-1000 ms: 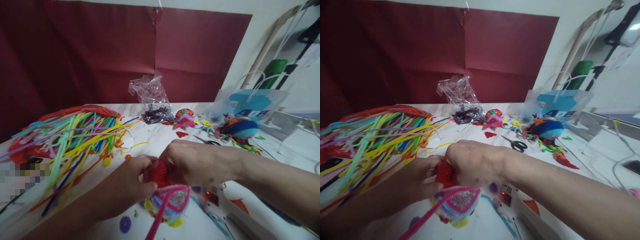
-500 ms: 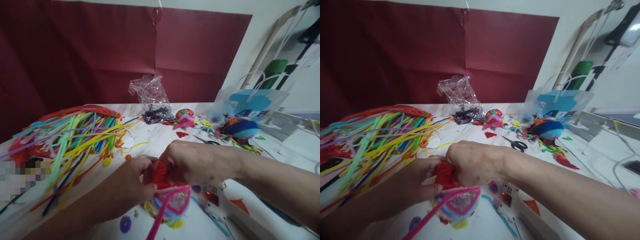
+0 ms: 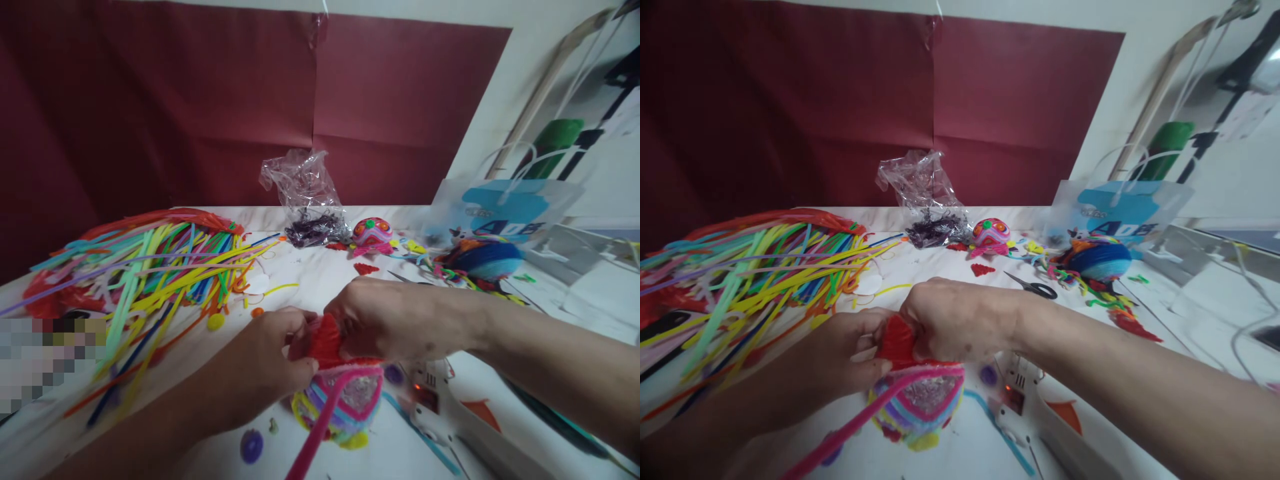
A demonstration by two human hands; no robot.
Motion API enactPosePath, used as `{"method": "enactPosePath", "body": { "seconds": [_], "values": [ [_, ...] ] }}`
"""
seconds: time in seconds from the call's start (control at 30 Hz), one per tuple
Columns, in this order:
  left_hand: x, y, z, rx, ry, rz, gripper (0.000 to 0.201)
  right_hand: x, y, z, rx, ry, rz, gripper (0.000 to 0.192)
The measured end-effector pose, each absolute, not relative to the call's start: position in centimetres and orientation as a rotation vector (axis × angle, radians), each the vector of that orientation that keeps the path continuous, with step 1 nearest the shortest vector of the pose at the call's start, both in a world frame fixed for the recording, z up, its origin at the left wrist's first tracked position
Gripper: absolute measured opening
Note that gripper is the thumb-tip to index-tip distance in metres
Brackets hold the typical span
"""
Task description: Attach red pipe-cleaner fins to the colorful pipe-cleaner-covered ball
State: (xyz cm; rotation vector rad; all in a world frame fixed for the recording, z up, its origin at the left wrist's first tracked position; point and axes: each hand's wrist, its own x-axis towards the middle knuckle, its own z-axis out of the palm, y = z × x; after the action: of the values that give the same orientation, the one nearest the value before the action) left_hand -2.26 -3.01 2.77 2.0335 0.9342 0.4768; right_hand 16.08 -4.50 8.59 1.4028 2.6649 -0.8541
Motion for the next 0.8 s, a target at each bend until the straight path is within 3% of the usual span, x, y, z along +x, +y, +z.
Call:
{"method": "enactPosePath", "body": {
  "seconds": [0.6, 0.8],
  "values": [
    [-2.18, -3.19, 2.94, 2.053, 0.971, 0.474, 0.008, 16.92, -3.98, 8.77, 1.448, 2.563, -1.093, 0.005],
    [-2.08, -3.27, 2.73, 2.026, 0.95, 0.449, 0.007, 17.01, -4.07, 8.26, 1.422, 2.589, -1.123, 0.014]
  ]
}}
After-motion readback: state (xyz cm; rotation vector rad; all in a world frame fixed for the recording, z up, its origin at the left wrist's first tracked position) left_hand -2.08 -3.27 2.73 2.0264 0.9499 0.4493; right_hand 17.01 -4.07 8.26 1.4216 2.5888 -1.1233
